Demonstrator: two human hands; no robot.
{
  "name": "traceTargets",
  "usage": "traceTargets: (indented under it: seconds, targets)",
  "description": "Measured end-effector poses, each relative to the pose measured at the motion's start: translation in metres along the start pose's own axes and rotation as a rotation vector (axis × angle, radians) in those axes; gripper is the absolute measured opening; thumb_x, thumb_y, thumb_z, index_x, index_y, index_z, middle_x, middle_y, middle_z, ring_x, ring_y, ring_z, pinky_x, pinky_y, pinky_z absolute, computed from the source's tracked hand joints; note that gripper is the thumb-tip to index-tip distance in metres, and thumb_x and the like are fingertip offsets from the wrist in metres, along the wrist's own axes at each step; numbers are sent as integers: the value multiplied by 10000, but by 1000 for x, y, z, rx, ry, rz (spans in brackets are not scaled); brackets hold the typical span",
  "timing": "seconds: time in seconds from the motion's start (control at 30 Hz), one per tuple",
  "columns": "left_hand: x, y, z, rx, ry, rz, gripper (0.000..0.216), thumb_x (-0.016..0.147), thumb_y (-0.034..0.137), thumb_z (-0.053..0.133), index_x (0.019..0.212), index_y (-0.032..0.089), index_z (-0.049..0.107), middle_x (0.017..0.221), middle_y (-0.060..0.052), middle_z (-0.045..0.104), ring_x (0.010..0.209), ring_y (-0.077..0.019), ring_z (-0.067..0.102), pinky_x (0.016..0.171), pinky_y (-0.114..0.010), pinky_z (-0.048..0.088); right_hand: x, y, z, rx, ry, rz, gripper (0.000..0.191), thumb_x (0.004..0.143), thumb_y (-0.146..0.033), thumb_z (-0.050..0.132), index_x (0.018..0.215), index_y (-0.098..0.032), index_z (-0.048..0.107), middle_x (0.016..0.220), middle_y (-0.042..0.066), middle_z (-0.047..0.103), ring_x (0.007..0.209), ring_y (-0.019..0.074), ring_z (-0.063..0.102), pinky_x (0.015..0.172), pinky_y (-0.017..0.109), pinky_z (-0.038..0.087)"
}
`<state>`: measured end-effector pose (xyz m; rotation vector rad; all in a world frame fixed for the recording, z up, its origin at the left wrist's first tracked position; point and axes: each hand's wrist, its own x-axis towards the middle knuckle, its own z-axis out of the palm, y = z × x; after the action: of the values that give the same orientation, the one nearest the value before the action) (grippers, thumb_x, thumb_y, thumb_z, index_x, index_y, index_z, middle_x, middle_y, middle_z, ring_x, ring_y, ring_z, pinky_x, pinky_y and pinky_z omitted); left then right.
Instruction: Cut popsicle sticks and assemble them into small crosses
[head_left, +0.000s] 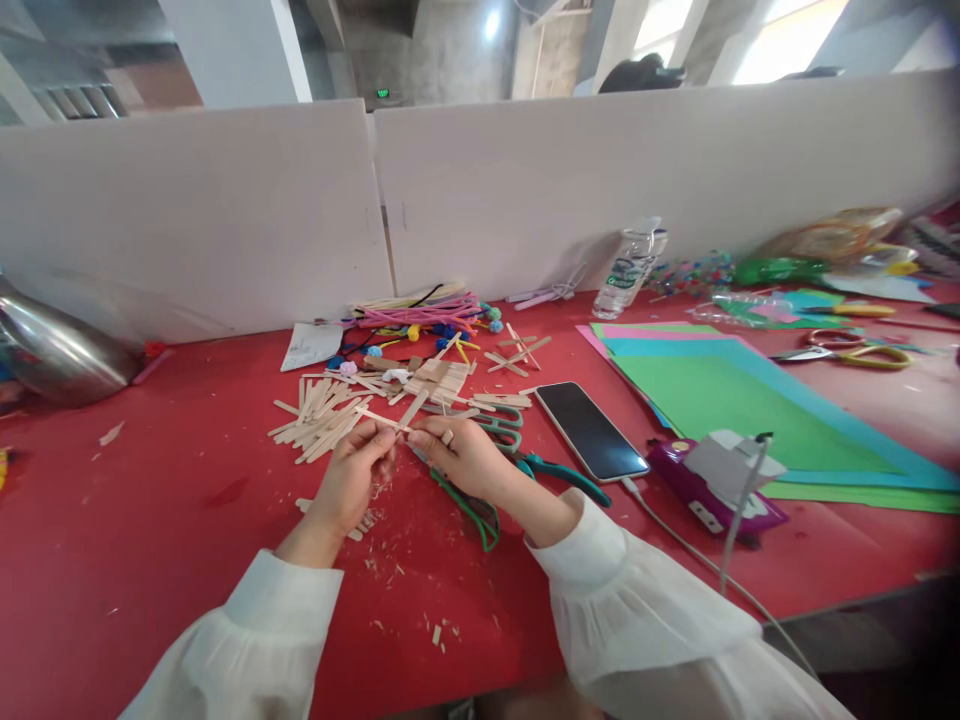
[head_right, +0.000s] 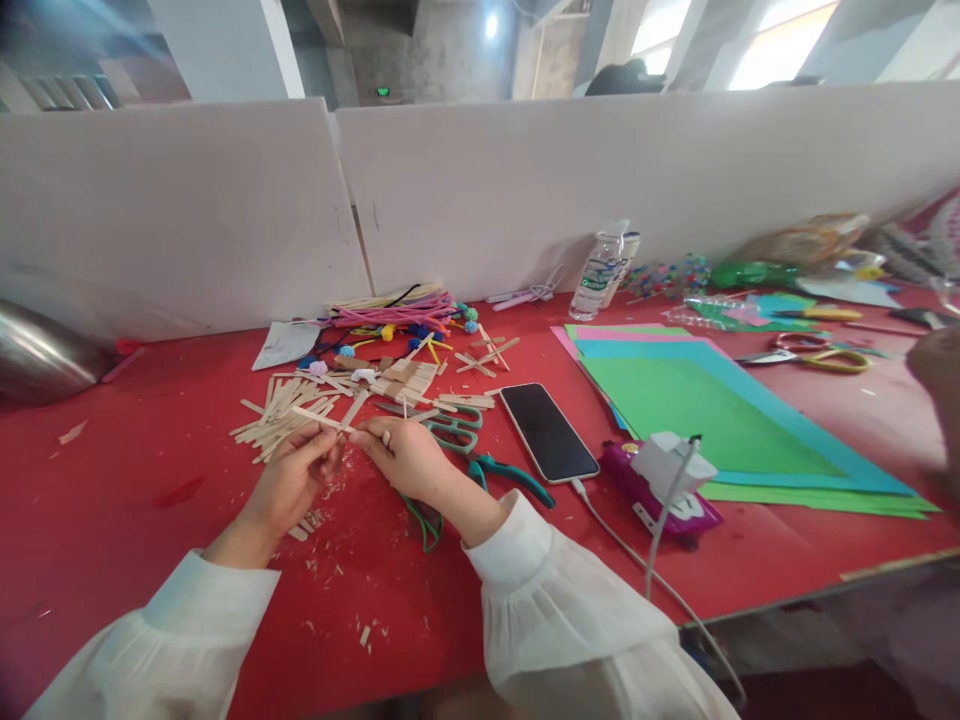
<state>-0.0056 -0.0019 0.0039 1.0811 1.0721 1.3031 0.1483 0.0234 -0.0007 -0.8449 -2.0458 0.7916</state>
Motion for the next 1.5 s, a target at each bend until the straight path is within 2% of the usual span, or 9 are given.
traceTargets:
  seconds: [0.13, 0.27, 0.43, 0.53, 0.73, 0.9, 1.2, 1.33, 1.5]
  targets:
    - [0, 0, 0, 5, -5, -27, 225, 658, 322, 614, 567, 162, 486, 474, 58, 435, 402, -49, 342, 407, -180, 255, 0, -1, 0, -52, 10, -34, 381, 899, -384, 365, 587, -176, 430, 581, -17, 461, 559, 96, 422, 545, 209, 319]
    - [-1, -4, 1, 210, 48, 184, 208, 742, 352, 558, 648, 174, 508, 494, 60, 440, 442, -65, 389, 449, -186, 319, 0, -1, 1, 42, 11, 33, 333, 879, -370, 398, 615, -174, 450, 569, -34, 438, 534, 91, 434, 526, 203, 314]
    - [-2, -6, 0, 556, 118, 381, 192, 776, 360, 547, 832, 177, 547, 670, 19, 563, 587, -101, 507, 554, -211, 407, 0, 1, 6, 164, -8, 217, 330, 869, -397, 386, 641, -175, 472, 477, -59, 406, 443, 84, 431, 470, 195, 310]
    - [-2, -5, -2, 733, 80, 450, 180, 791, 347, 537, 807, 171, 574, 675, 7, 592, 611, -112, 537, 580, -219, 429, 0, -2, 6, 91, 29, 218, 326, 876, -367, 380, 630, -174, 472, 463, -52, 433, 451, 85, 426, 475, 194, 301]
    - [0, -5, -5, 937, 183, 650, 185, 784, 302, 562, 910, 171, 597, 699, -6, 641, 621, -122, 580, 582, -218, 461, 1, -7, 4, -49, 76, 202, 329, 883, -333, 379, 603, -178, 453, 478, -42, 453, 481, 88, 409, 500, 200, 282]
    - [1, -5, -5, 1086, 175, 822, 137, 803, 251, 551, 914, 177, 580, 735, -12, 641, 619, -109, 576, 591, -201, 457, 1, -4, 7, -74, 87, 211, 348, 889, -348, 359, 596, -182, 446, 476, -39, 449, 480, 94, 407, 495, 202, 275]
    - [-1, -2, -4, 1212, 173, 943, 258, 835, 232, 508, 1089, 188, 512, 822, -43, 611, 686, -134, 586, 645, -238, 467, 1, -8, 6, -251, 75, 199, 319, 887, -289, 386, 625, -165, 519, 608, 13, 567, 532, 97, 443, 507, 200, 262]
    - [0, -1, -4, 1229, 175, 959, 193, 831, 234, 513, 1017, 196, 549, 897, -58, 584, 784, -143, 591, 647, -229, 461, 1, -10, 4, -389, 56, 215, 334, 881, -271, 407, 579, -163, 497, 580, 2, 543, 501, 86, 397, 498, 204, 234]
    - [1, 0, -6, 1189, 135, 936, 105, 840, 234, 496, 871, 199, 590, 807, -34, 593, 775, -137, 583, 698, -233, 461, 1, -13, 3, -427, 42, 219, 338, 883, -271, 409, 577, -163, 501, 587, 5, 547, 520, 90, 414, 505, 205, 233]
